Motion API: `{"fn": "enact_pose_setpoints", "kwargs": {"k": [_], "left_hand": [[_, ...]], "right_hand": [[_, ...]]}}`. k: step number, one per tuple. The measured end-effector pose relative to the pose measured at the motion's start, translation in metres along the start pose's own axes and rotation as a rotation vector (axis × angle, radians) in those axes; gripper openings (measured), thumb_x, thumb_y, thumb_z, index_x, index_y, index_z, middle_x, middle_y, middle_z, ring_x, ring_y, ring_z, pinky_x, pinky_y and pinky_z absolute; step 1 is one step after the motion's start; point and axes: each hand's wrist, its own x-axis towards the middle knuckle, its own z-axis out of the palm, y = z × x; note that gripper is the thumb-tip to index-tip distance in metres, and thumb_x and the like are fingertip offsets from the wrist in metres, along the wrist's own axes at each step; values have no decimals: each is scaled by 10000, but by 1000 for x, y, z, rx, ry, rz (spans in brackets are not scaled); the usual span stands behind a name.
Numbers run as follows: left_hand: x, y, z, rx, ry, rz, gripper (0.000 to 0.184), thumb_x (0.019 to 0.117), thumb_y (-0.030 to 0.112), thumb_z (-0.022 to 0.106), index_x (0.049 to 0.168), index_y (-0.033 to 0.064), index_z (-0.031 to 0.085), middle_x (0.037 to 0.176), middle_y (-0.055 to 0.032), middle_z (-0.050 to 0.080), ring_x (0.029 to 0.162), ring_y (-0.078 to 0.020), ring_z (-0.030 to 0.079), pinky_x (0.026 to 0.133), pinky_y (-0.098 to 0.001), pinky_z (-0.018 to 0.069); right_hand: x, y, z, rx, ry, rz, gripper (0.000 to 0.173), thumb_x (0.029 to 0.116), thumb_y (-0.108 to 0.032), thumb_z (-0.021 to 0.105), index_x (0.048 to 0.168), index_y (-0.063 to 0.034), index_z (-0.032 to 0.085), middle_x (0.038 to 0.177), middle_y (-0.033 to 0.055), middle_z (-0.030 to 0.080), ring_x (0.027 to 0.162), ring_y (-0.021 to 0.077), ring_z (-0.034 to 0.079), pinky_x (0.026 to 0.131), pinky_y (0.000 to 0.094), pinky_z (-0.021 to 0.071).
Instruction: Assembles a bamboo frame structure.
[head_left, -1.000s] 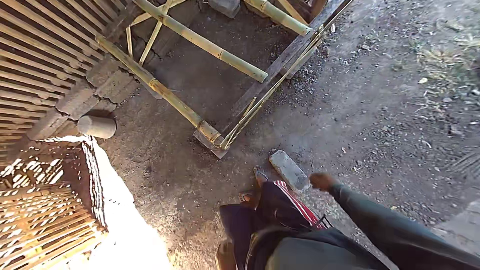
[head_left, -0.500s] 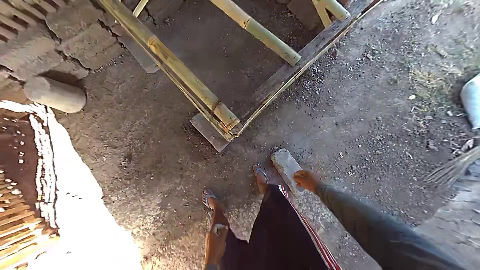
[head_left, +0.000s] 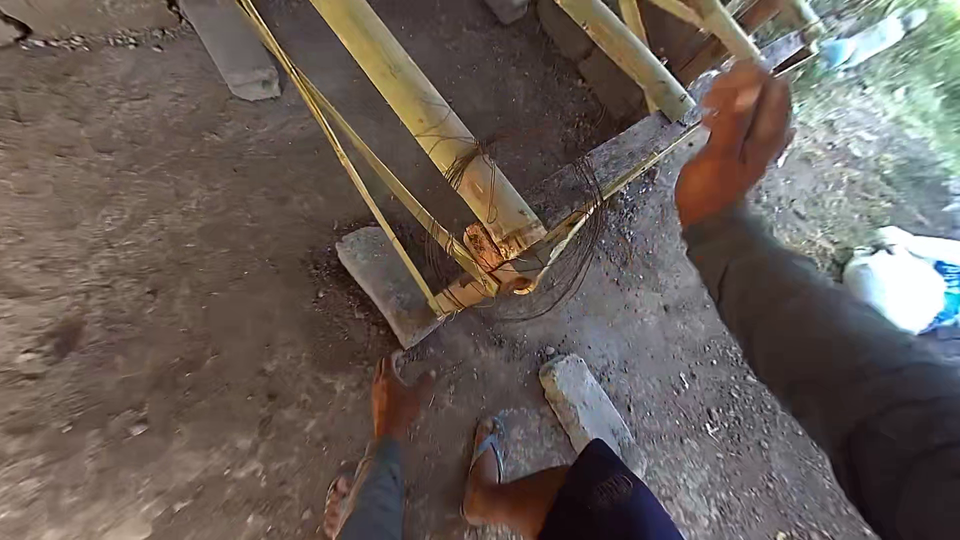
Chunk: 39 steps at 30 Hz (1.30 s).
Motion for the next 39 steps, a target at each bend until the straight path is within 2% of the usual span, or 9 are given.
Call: {"fn": "enact_pose_setpoints", "kwargs": {"k": [3,6,9,14,18,23,29,34,39], "left_hand": [[49,18,52,-115,130,245,1167,683,481,920,1577,15,332,1584,-261,387,1444,-387,433,1163,-534,410],[85,34,84,-216,245,469,1325,619,523,943,1605,-14,240,1634,-283,286,1493,-409,353,1201,-530,354],[108,44,98,-283,328,613,1345,594,575,928,1587,-44,263,1605,-284,345,1468,-404,393,1189,-520,368],[127,61,105,-342,331,654,1207,626,479,934,1558,-16,348,1530,-256,464,1401,-362,483,1158,-498,412],[127,75,110,-298,298,602,979,681,434,937,1424,-47,520,1322,-255,629,1220,-367,625,1057,-521,494],[124,76,117,-271,371,613,841,661,421,944,1290,-42,634,1121,-222,715,1021,-354,709,912,-555,561],[118,74,107,-220,298,604,852,709,529,893,1331,10,629,1184,-193,707,1063,-340,702,936,-545,558],[113,79,97,-190,185,573,887,768,546,854,1412,7,568,1330,-211,644,1206,-351,645,1025,-532,519],[118,50,103,-281,245,699,1261,590,693,881,1541,14,409,1563,-221,441,1442,-367,434,1201,-505,361]], "right_hand": [[49,12,34,54,22,-32,528,1108,-337,310,1321,82,550,1239,200,631,1159,208,623,1020,352,513],[59,16,60,-175,-236,-53,582,1112,-396,287,1428,34,517,1371,225,608,1303,279,587,1144,436,445],[40,21,78,-228,-522,-33,577,1132,-392,266,1315,11,635,1296,246,653,1243,379,614,1086,608,432],[11,30,91,-72,-661,92,634,1131,-442,235,1185,-12,697,1213,189,689,1169,311,640,1054,548,466],[4,30,91,-111,-607,107,660,1124,-460,222,1199,31,658,1219,247,655,1170,363,620,1046,588,447],[4,40,96,-153,-525,113,727,1108,-535,167,1113,-25,686,1100,204,677,1063,344,648,964,618,470],[6,43,97,-140,-582,95,676,1120,-490,216,1134,6,675,1112,210,682,1066,339,649,998,580,476],[2,31,68,-450,-271,93,682,1101,-527,296,1216,23,682,1187,337,663,1179,528,612,1002,748,410],[-75,6,9,-194,30,-164,624,1110,-386,261,1265,119,591,1266,265,651,1214,265,634,1112,412,476]]}}
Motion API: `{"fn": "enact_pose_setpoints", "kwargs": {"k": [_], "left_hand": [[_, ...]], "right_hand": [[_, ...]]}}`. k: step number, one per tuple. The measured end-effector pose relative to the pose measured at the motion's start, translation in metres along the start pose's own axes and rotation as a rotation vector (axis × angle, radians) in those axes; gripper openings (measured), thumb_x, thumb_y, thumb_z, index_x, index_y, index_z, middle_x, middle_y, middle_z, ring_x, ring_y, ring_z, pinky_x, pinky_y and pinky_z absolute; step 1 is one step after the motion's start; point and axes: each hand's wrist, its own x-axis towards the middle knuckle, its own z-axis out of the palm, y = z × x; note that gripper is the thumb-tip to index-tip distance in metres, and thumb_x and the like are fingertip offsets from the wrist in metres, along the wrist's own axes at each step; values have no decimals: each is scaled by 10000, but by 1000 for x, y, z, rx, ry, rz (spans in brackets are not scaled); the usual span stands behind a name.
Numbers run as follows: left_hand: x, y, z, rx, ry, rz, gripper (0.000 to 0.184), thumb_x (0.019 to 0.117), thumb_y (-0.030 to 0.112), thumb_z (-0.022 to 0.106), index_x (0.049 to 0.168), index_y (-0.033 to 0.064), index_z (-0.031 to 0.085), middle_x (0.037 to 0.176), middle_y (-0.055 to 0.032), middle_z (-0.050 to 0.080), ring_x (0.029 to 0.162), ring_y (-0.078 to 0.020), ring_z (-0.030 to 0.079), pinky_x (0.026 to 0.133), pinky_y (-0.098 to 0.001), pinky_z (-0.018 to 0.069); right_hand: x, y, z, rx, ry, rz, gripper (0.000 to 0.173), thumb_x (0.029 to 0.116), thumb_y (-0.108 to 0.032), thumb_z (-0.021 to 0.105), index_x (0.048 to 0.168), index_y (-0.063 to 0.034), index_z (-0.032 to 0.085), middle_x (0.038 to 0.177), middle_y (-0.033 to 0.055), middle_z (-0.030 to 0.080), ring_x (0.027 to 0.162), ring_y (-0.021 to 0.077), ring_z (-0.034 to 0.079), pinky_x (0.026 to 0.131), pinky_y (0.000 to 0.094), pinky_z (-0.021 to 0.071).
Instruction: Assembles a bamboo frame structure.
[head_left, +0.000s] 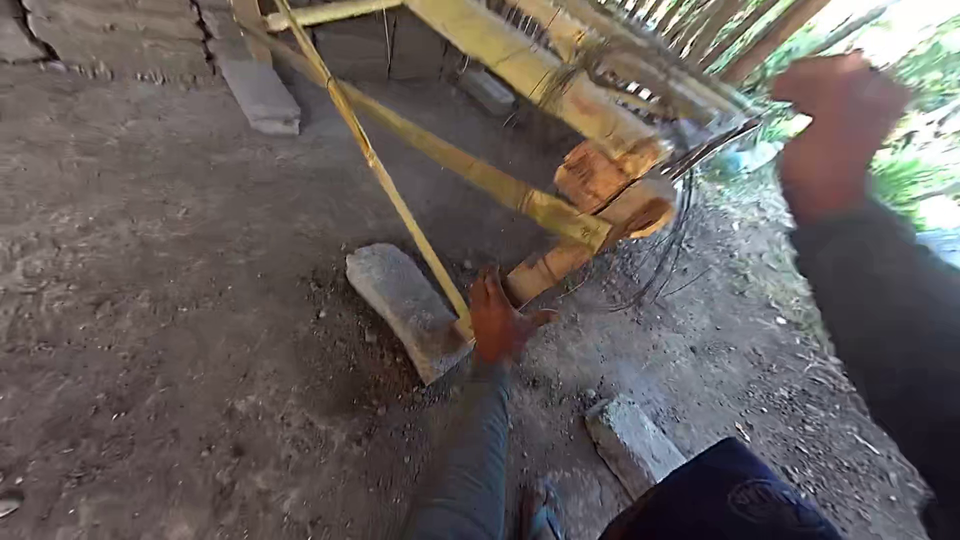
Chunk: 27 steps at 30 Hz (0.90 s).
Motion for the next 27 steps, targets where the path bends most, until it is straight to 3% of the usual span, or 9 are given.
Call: {"fn": "enact_pose_setpoints", "kwargs": {"k": [2,6,8,10,12,15,19,23,27], "left_hand": [[-12,-25,-5,-61,103,56,1241,644,754,801,1534,-12,400,1559,-230,444,1425,-380,453,1167,-528,401],[-32,-94,-33,5,370,-52,906,906,563,656,1490,-80,399,1496,-317,462,1376,-453,476,1139,-570,411],[-43,-124,-52,138,390,-189,879,936,538,638,1504,-81,382,1533,-320,416,1417,-464,427,1160,-571,381],[-53,-150,-63,266,362,-263,918,922,567,629,1521,-75,362,1570,-316,370,1449,-455,394,1179,-554,359],[-64,-164,-64,334,317,-283,945,918,574,631,1539,-75,339,1594,-316,336,1471,-445,372,1199,-532,336],[-74,-172,-57,390,210,-274,992,910,607,613,1562,-73,304,1611,-317,305,1493,-447,334,1224,-536,298],[-67,-175,-35,501,169,-202,1065,909,719,484,1571,-88,275,1644,-296,259,1542,-435,241,1271,-565,138],[-60,-176,-18,513,155,-220,1067,928,713,446,1594,-84,203,1670,-296,179,1562,-436,171,1275,-568,97],[-59,-184,1,461,219,-190,1141,912,748,426,1590,-120,128,1676,-328,68,1571,-453,93,1270,-587,53]], "right_hand": [[-79,-43,-30,-73,-24,-270,659,1116,-391,219,1122,159,582,1124,310,650,1118,315,649,1024,460,508],[-209,-95,3,262,-564,-536,544,1055,-585,409,852,-129,626,757,42,614,759,166,625,713,339,528],[-241,-92,45,273,-909,-382,648,1017,-657,437,880,-78,692,752,74,651,712,208,652,654,397,557],[-250,-75,78,277,-1041,-10,645,997,-542,568,1144,76,678,1041,227,714,968,337,709,873,520,580],[-249,-59,108,342,-839,322,683,952,-413,689,1387,82,510,1304,258,632,1174,336,659,1010,494,547],[-245,-44,152,546,-427,380,956,808,-476,803,1508,22,384,1446,218,521,1281,263,582,1057,413,522],[-237,-40,176,491,-234,231,1179,695,-748,774,1500,32,409,1345,229,560,1174,266,590,989,418,520],[-219,-45,173,438,-62,-7,1104,728,-742,765,1396,90,480,1234,234,583,1055,229,599,875,361,529],[-210,-55,181,604,-74,107,1139,700,-632,839,1458,93,397,1404,262,502,1312,299,513,1103,434,450]]}}
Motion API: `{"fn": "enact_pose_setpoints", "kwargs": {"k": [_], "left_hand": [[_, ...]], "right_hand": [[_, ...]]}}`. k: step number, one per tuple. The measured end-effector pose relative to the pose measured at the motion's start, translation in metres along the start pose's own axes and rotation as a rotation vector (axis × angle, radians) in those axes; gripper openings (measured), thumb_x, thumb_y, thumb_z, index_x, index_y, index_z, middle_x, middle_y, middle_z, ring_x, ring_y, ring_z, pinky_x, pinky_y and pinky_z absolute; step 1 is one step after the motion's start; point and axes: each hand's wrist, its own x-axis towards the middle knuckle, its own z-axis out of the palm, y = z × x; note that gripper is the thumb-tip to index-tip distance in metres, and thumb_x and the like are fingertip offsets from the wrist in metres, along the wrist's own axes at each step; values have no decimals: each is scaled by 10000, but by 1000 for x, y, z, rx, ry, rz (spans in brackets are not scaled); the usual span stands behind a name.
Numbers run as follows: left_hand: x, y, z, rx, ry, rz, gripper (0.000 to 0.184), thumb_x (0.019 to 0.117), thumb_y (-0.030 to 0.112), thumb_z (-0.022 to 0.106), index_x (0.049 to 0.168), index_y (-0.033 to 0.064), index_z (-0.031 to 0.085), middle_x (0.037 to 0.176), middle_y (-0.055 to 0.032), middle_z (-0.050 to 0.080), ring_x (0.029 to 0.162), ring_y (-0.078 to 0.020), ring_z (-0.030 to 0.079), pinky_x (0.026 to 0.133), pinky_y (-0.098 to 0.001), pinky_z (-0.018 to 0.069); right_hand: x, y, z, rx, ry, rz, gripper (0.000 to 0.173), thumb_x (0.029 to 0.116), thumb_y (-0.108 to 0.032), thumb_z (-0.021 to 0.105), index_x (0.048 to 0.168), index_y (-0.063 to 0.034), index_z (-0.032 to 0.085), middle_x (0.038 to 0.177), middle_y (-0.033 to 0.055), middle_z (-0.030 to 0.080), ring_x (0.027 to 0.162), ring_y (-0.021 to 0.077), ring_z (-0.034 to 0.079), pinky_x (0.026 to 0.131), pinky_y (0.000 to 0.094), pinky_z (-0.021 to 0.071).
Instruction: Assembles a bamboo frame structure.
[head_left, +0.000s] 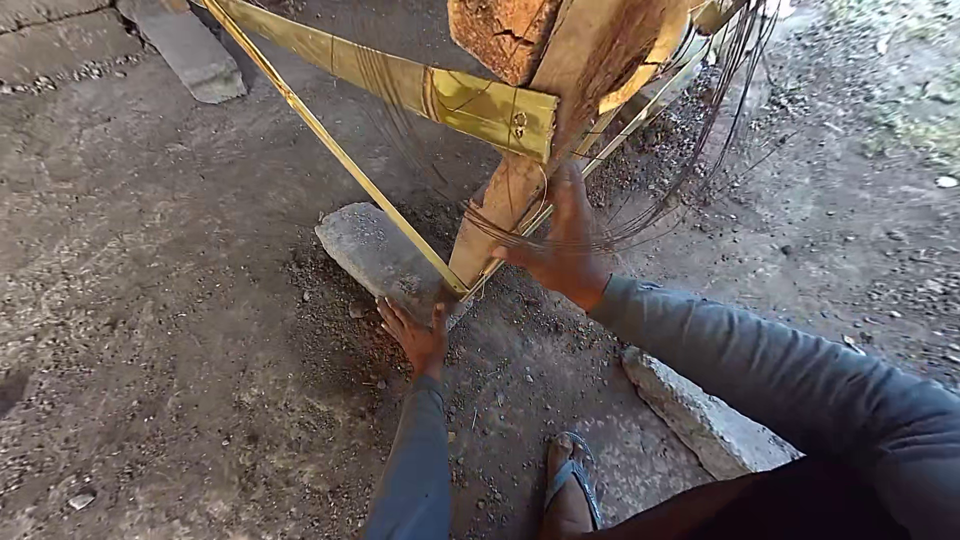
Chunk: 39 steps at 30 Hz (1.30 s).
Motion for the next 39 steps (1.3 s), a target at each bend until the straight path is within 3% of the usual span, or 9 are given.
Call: {"fn": "enact_pose_setpoints", "kwargs": {"k": [5,9,15,20,24,27,32,36,39], "left_hand": [[-1,-1,10,-61,84,8,1094,939,725,383,1592,-117,132,1677,-322,76,1570,-452,106,1275,-576,55],[-1,-1,14,-73,111,2,1068,956,721,347,1597,-107,133,1679,-314,94,1570,-444,126,1278,-562,72],[-1,0,14,-98,113,-8,998,987,663,340,1606,-89,119,1687,-294,84,1572,-417,146,1282,-540,83],[-5,22,33,-118,158,-28,960,1016,644,257,1603,-100,97,1681,-321,33,1566,-465,103,1265,-596,68],[-9,42,61,-189,166,-74,1023,991,713,125,1603,-99,7,1673,-330,-82,1567,-484,-13,1250,-630,15],[-15,39,66,-280,145,-63,1053,980,746,126,1604,-86,-40,1667,-326,-136,1569,-472,-44,1273,-579,44],[-8,39,29,-268,204,-28,1052,994,731,215,1591,-125,85,1665,-350,57,1577,-419,106,1296,-453,146],[51,37,-30,-23,198,-157,829,1041,495,394,1608,-64,162,1682,-291,119,1559,-427,180,1260,-525,218],[121,29,-81,340,-97,-305,778,1026,541,506,1521,-49,393,1604,-307,319,1474,-454,360,1181,-626,335]], "right_hand": [[7,4,22,151,109,2,1315,593,-752,849,1447,121,361,1372,218,552,1285,194,558,1109,367,483],[18,10,32,176,205,-19,1249,623,-637,886,1426,149,338,1298,183,597,1199,119,606,1049,305,519],[29,19,38,480,99,-61,876,719,-336,906,1281,140,431,1129,243,700,1009,333,729,904,500,627],[38,12,33,384,128,-68,748,734,-338,870,1202,105,490,1004,157,704,919,246,726,832,447,637],[44,8,32,412,144,-74,720,744,-310,856,1204,96,478,998,149,698,922,243,718,842,442,629],[34,11,36,442,112,-61,769,740,-348,875,1229,103,487,1026,161,694,944,251,716,847,460,635],[30,7,37,404,123,-36,915,721,-371,874,1324,139,411,1100,176,689,997,200,725,893,408,641],[26,2,32,353,74,16,1028,719,-334,876,1468,106,326,1196,143,668,1090,115,686,951,317,599],[26,5,32,353,65,49,1028,704,-377,885,1463,73,358,1157,135,692,1051,121,703,916,342,615]]}}
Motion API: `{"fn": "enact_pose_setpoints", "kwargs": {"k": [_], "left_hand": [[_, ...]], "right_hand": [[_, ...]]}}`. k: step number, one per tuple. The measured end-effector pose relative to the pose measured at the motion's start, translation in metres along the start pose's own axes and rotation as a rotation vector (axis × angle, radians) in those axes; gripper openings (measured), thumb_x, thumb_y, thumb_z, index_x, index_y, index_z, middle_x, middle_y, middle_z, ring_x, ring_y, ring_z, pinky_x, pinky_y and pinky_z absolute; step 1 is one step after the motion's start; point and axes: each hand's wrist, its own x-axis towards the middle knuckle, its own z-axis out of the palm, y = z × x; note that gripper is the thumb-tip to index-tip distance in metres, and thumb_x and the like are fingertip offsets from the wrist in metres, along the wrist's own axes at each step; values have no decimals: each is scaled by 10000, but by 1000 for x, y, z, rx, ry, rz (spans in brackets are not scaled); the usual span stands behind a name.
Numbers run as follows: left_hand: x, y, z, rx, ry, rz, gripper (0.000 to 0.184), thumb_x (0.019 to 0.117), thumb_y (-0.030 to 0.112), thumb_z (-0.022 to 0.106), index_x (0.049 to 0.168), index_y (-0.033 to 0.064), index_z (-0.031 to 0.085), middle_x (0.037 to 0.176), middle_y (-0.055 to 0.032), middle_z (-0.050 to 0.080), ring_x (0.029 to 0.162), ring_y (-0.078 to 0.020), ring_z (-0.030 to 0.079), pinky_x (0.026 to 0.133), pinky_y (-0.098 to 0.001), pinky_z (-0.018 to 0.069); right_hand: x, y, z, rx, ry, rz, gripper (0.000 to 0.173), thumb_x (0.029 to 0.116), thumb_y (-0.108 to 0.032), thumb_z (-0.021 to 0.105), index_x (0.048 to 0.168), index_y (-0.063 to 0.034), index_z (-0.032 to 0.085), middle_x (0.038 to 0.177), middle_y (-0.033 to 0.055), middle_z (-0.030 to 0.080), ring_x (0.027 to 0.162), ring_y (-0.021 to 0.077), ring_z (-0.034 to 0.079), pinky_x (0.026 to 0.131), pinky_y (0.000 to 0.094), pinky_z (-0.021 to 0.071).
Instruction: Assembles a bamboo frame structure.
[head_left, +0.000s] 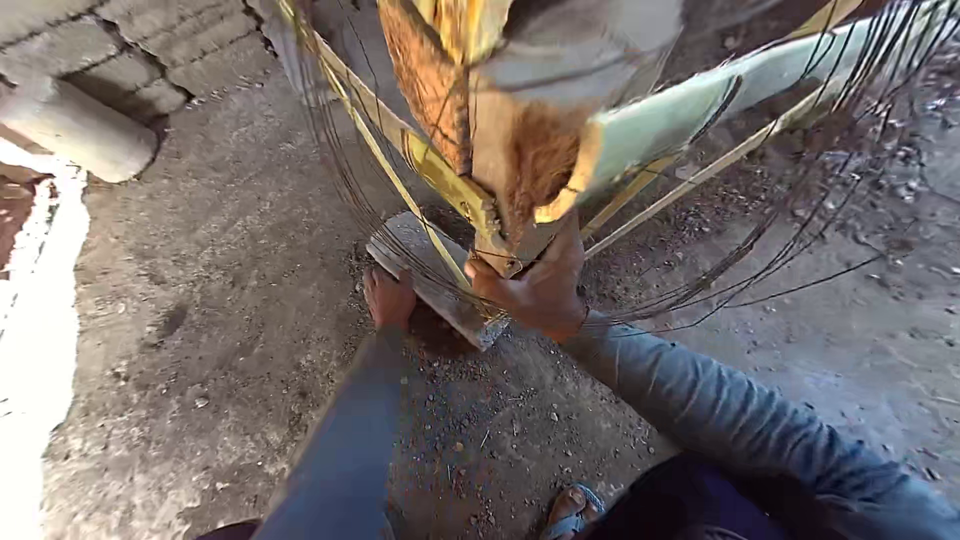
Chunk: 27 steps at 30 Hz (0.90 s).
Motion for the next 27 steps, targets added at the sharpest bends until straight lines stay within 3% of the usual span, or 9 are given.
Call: {"fn": "enact_pose_setpoints", "kwargs": {"k": [3,7,12,15,17,20,23,25,27], "left_hand": [[44,20,-56,502,-322,60,799,980,646,521,1419,-21,542,1425,-309,546,1324,-495,526,1029,-731,417],[90,37,-82,625,-365,206,821,990,678,467,1353,-50,581,1361,-323,582,1269,-509,564,980,-748,441],[152,9,-38,380,-370,190,857,1008,699,390,1308,-78,592,1276,-342,621,1229,-499,599,979,-716,465],[152,2,-2,68,-252,53,839,1007,696,396,1331,-53,587,1289,-328,621,1248,-494,585,1021,-695,457],[144,14,-1,13,-185,-41,807,1005,671,436,1391,-28,551,1310,-325,613,1261,-492,580,1010,-681,472],[139,21,-3,-27,-184,-81,692,1030,588,447,1342,-11,597,1256,-322,643,1208,-491,616,973,-678,489],[149,29,-2,-79,-189,-53,659,1026,570,501,1212,-44,656,1200,-316,662,1177,-480,632,971,-672,489],[158,37,15,-78,-210,40,635,1016,569,521,1201,-17,682,1194,-286,680,1177,-450,640,990,-661,487],[159,57,26,-56,-237,135,562,1015,484,550,1172,-39,679,1166,-297,679,1149,-458,649,963,-667,499]], "right_hand": [[1,-2,-4,-41,-42,23,986,716,-435,876,1410,85,406,1102,130,705,1009,121,712,894,354,620],[1,-1,-7,-37,-55,-30,834,747,-407,869,1315,67,484,1091,99,707,1006,107,708,891,361,626],[1,2,-5,25,-85,-24,609,781,-372,856,1200,-8,605,1062,44,717,976,144,711,848,390,636],[2,3,-7,49,-143,-38,518,823,-384,828,1206,-99,626,1097,-23,711,1019,110,691,889,354,614],[-1,3,-7,16,-148,-43,433,865,-400,809,1202,-174,658,1088,-102,712,1014,33,678,891,285,601],[-9,5,-4,36,-83,-57,415,877,-352,814,1229,-201,653,1112,-139,712,1044,10,672,918,262,589],[-11,5,3,69,1,-43,422,837,-302,844,1205,-202,662,1092,-150,715,1035,12,676,910,265,595],[-15,1,3,17,23,-49,387,845,-296,836,1191,-249,669,1083,-212,717,1034,-56,668,910,208,588],[-14,4,0,120,-32,-49,377,879,-268,811,1231,-245,678,1138,-170,719,1072,-3,670,940,253,583]]}}
